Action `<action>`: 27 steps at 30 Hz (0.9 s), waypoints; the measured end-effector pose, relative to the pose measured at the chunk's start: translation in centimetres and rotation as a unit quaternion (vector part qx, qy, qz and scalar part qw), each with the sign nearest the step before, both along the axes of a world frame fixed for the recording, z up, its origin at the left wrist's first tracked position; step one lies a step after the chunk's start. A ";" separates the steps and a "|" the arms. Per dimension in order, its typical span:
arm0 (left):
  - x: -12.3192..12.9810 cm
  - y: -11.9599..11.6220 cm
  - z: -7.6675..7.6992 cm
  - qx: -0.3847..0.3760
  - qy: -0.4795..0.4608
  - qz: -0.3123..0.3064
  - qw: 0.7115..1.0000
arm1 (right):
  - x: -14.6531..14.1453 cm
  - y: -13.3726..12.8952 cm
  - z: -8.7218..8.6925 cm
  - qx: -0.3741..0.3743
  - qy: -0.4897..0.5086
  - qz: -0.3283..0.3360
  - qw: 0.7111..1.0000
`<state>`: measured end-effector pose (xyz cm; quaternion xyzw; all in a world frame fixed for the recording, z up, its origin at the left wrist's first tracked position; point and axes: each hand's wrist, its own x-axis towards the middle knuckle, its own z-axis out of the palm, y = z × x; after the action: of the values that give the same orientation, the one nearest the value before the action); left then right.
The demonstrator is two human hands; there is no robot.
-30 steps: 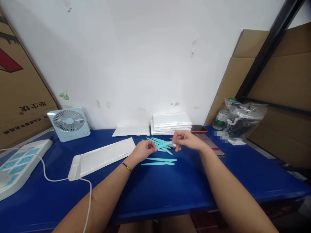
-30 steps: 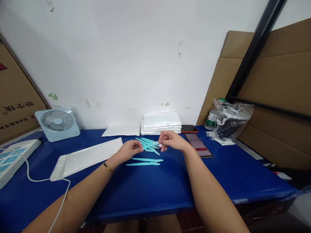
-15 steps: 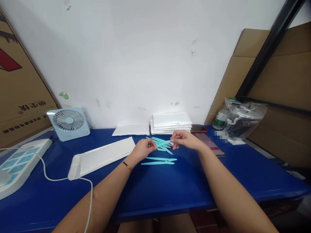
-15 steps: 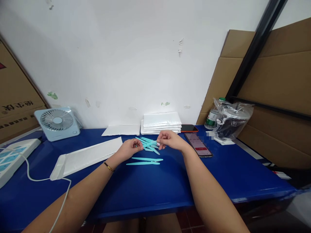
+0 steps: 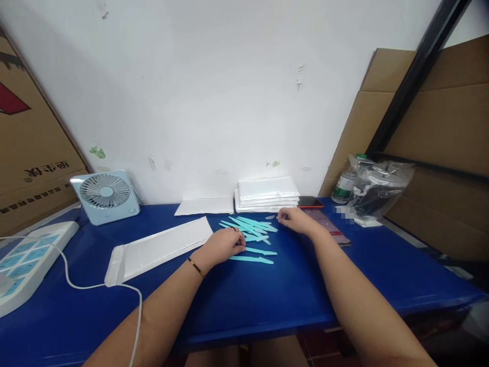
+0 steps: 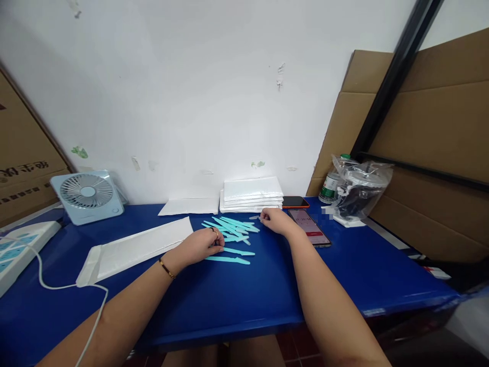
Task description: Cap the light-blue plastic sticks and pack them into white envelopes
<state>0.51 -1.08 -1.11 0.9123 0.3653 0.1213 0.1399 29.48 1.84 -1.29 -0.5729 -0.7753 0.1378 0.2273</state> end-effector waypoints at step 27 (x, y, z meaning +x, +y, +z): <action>-0.2 0.2 0.9 0.064 -0.072 0.123 0.988 | -2.5 -1.3 1.3 -0.076 0.120 0.070 0.987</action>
<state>0.32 -0.83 -0.18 0.8564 0.4552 0.2261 0.0913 26.95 0.56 0.00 -0.5123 -0.7676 0.2798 0.2645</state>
